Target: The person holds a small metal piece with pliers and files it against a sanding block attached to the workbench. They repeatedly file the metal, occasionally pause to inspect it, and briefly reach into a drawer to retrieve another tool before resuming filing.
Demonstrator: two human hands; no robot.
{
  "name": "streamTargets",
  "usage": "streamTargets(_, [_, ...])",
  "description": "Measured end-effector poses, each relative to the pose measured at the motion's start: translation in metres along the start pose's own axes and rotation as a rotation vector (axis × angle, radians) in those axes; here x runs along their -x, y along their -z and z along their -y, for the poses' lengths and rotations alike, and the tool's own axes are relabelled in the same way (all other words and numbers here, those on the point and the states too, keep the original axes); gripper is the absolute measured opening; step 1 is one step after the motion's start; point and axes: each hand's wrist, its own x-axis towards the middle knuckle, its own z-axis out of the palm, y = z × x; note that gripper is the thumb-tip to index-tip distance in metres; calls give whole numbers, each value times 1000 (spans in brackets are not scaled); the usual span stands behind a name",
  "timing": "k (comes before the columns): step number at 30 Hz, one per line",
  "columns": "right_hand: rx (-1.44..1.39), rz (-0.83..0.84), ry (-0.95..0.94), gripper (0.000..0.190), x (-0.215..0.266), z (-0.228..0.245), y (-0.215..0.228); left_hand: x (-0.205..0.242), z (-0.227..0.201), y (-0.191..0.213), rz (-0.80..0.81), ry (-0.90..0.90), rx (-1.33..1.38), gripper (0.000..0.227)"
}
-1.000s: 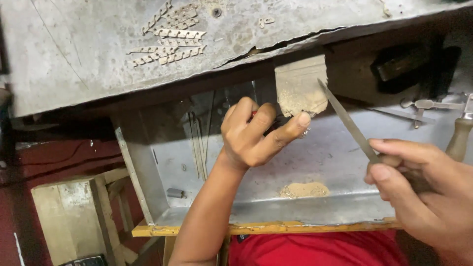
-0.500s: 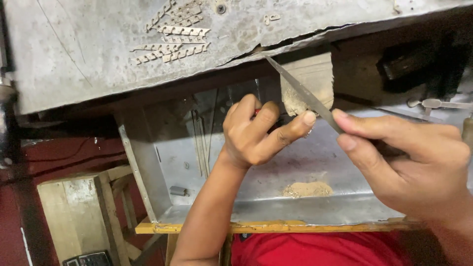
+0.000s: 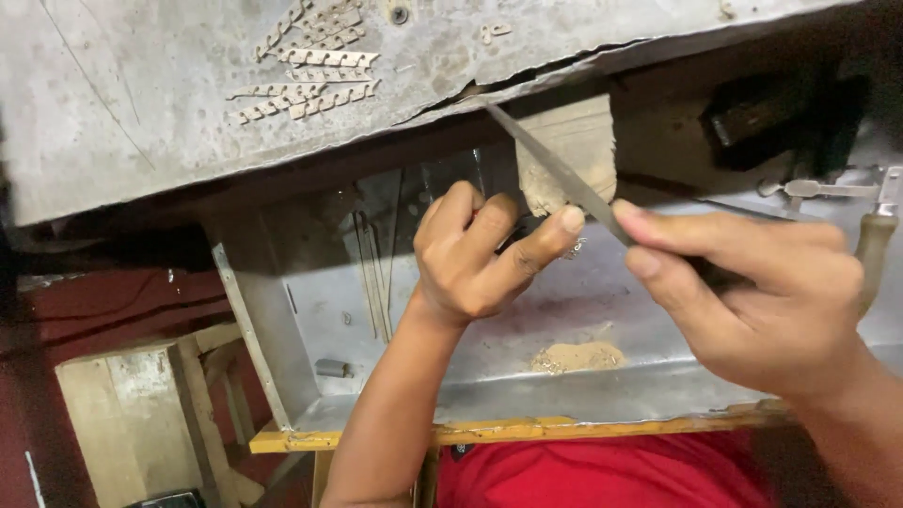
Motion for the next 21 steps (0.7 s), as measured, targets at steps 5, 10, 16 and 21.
streamTargets(5, [325, -73, 169, 35, 23, -46, 18, 5, -2, 10, -52, -28, -37, 45])
streamTargets(10, [460, 115, 192, 23, 41, -90, 41, 23, -5, 37, -117, 9, 51, 39])
streamTargets(16, [771, 90, 83, 9, 49, -142, 45, 29, -14, 40, -140, 9, 78, 37])
streamTargets(21, [782, 4, 219, 14, 34, -129, 29, 23, -16, 38, -135, 3, 90, 31])
